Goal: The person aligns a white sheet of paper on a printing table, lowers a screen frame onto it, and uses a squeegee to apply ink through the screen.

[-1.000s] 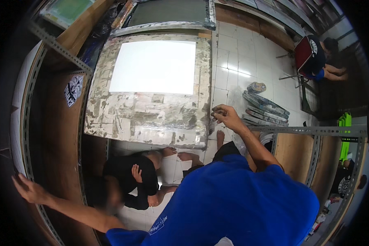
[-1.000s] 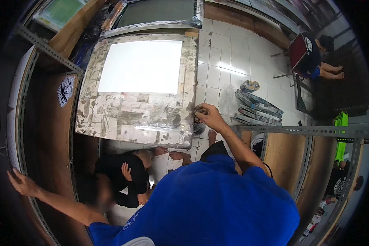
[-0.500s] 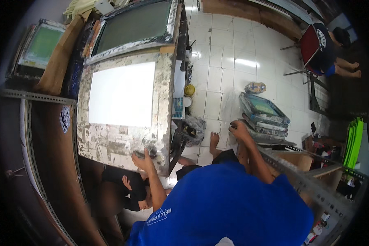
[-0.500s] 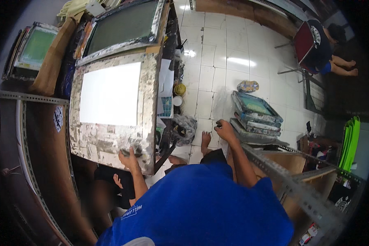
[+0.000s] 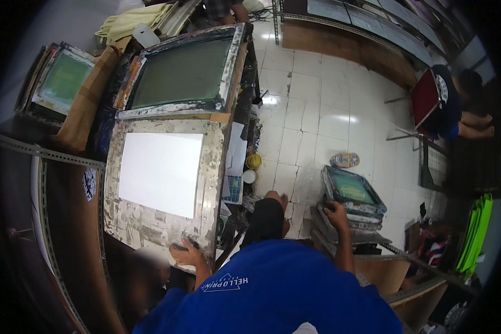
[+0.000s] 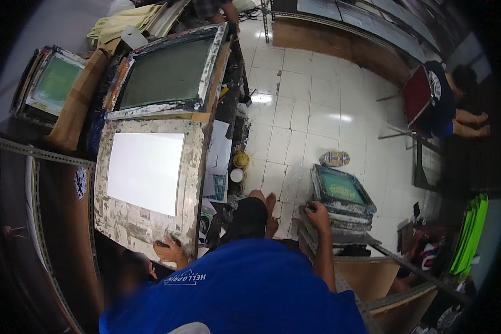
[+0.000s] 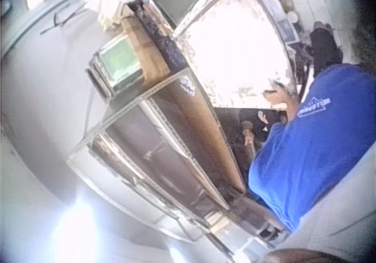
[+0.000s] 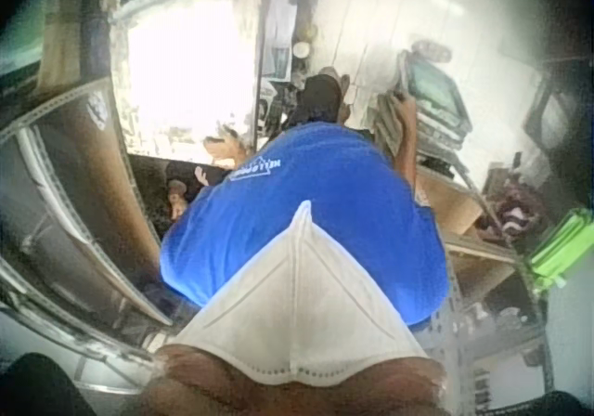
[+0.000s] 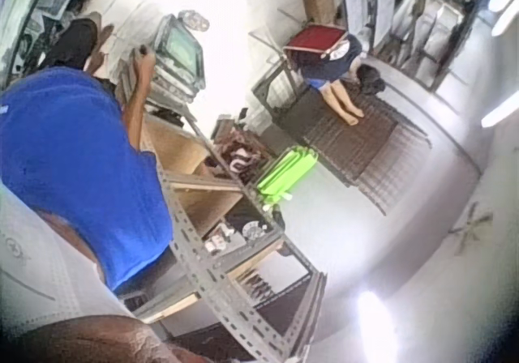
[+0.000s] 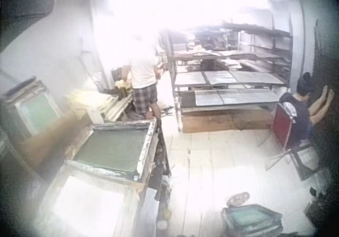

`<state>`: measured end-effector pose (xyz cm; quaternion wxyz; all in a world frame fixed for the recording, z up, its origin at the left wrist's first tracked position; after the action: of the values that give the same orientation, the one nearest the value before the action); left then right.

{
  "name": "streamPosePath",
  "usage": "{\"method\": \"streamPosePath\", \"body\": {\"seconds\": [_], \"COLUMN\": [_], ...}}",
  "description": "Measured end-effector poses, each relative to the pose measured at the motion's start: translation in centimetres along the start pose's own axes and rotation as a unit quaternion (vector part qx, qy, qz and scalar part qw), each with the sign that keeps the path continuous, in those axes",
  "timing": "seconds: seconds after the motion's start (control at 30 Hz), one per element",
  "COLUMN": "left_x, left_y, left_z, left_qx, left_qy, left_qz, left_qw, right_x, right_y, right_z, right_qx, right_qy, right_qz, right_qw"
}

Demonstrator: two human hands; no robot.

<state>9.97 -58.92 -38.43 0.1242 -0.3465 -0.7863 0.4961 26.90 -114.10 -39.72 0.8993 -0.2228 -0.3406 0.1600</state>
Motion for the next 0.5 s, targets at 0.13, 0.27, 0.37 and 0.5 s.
{"method": "streamPosePath", "body": {"seconds": [0.13,0.27,0.37,0.5], "left_x": [-0.4,-0.1,-0.4,-6.3], "left_y": [-0.5,-0.5,-0.9,-2.0], "left_z": [-0.2,0.1,-1.8,-5.6], "left_qx": [0.002,0.016,0.044,-0.023], "left_qy": [0.012,-0.03,-0.077,-0.183], "left_qz": [-0.014,-0.007,0.043,0.117], "left_qw": [1.0,0.999,0.995,0.976], "right_x": [3.1,10.1,15.1,28.3], "right_y": [-1.6,-2.6,-2.3,-2.1], "right_z": [-4.5,-10.3,-16.3,-19.9], "right_qx": [-0.021,-0.025,-0.005,0.014], "right_qy": [-0.018,-0.047,-0.09,-0.173], "right_qz": [0.025,0.019,0.06,0.073], "right_qw": [0.999,0.998,0.994,0.982]}}
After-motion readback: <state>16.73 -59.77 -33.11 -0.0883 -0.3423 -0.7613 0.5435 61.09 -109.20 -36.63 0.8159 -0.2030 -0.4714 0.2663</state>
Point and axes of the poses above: each hand's wrist, its own z-axis away from the middle knuckle, its own y-axis out of the palm, x = y × z, the point moved 3 cm from there along -z, towards the middle knuckle, and after that the axes turned 15 degrees about y, right-handed, at the moved point
